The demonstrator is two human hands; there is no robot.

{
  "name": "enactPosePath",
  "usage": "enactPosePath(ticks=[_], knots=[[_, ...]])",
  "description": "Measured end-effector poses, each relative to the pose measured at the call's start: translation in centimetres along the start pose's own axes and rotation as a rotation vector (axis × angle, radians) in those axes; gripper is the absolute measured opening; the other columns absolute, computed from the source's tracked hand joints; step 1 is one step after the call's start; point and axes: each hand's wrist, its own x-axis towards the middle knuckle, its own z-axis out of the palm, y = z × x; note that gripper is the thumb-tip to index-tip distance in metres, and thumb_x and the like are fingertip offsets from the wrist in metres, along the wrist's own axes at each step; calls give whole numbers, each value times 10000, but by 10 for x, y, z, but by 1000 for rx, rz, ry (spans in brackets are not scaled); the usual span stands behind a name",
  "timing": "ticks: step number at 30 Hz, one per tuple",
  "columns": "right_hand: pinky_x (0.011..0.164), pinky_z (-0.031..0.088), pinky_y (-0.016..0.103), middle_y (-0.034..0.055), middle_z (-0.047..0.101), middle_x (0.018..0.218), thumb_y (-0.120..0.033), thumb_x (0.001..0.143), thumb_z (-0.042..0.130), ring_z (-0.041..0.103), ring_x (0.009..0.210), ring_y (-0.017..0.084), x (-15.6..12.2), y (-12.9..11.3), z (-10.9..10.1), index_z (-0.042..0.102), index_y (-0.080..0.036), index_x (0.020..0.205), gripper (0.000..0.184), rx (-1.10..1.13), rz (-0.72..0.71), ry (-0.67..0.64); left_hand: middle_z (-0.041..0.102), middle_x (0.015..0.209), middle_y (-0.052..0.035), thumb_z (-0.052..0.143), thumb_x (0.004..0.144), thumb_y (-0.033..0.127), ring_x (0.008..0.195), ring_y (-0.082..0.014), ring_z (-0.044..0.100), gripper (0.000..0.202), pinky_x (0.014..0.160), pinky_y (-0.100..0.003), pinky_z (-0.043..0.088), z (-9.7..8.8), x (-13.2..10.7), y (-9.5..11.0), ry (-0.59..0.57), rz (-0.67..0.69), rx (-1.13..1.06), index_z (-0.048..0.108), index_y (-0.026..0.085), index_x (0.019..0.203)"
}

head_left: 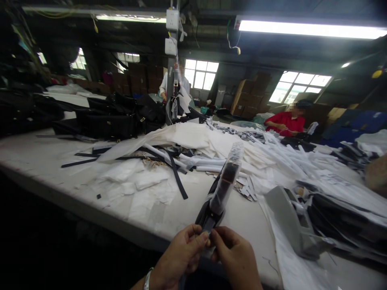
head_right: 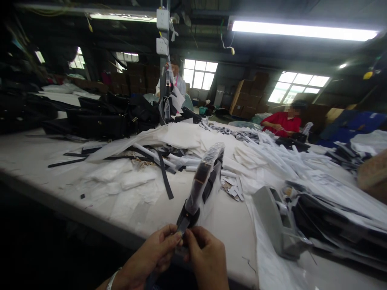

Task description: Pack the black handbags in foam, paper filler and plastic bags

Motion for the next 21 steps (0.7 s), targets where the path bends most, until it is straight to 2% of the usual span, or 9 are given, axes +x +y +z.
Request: enactPosePath(ticks=[5, 8, 11, 15, 17, 19, 21], knots=[[496, 480, 252, 38, 727, 661, -467, 844, 572, 646, 491, 182, 3, -3, 2, 712, -201, 766, 310, -111, -87, 40, 560, 726, 63, 765, 742, 512, 371, 24, 224, 435, 369, -171, 96, 3, -3, 4, 3, -19, -29, 530, 177, 887], [474, 478, 251, 53, 747, 688, -382, 791, 605, 675, 550, 212, 7, -4, 2, 730, -192, 834, 232, -157, -97, 31, 590, 775, 49, 790, 711, 504, 356, 27, 250, 469, 362, -180, 97, 5, -5, 3, -9, -39, -25, 538, 177, 935], [489, 485, 243, 53, 756, 689, -364, 784, 603, 699, 606, 225, 12, -4, 4, 748, -190, 871, 242, -170, -93, 31, 587, 754, 53, 795, 699, 513, 351, 25, 248, 512, 358, -180, 101, 7, -4, 0, 13, -36, -23, 534, 175, 983], [491, 484, 237, 32, 739, 648, -344, 858, 549, 692, 561, 201, 10, -5, -11, 738, -209, 830, 234, -317, -157, -60, 574, 699, 59, 775, 696, 559, 348, 14, 255, 509, 348, -179, 116, 8, -1, -4, 56, 25, 9, 497, 180, 891], [502, 494, 233, 21, 730, 643, -345, 893, 540, 694, 559, 192, 5, -9, -30, 721, -230, 792, 237, -470, -310, -124, 568, 671, 63, 771, 676, 594, 337, 8, 250, 530, 335, -188, 122, 8, 0, -7, 86, 61, 41, 473, 187, 841], [525, 508, 219, 17, 739, 686, -332, 910, 562, 700, 577, 175, 0, -21, -50, 716, -248, 841, 189, -608, -576, -156, 566, 664, 65, 770, 668, 609, 347, 0, 255, 544, 338, -190, 137, 9, 1, -9, 118, 91, 61, 465, 192, 839], [601, 540, 208, 34, 766, 815, -263, 916, 574, 718, 656, 164, 0, -42, -64, 705, -251, 1002, 157, -699, -888, -159, 560, 662, 69, 770, 688, 588, 374, -10, 273, 526, 364, -186, 161, 10, 1, -12, 149, 119, 64, 466, 195, 862]])
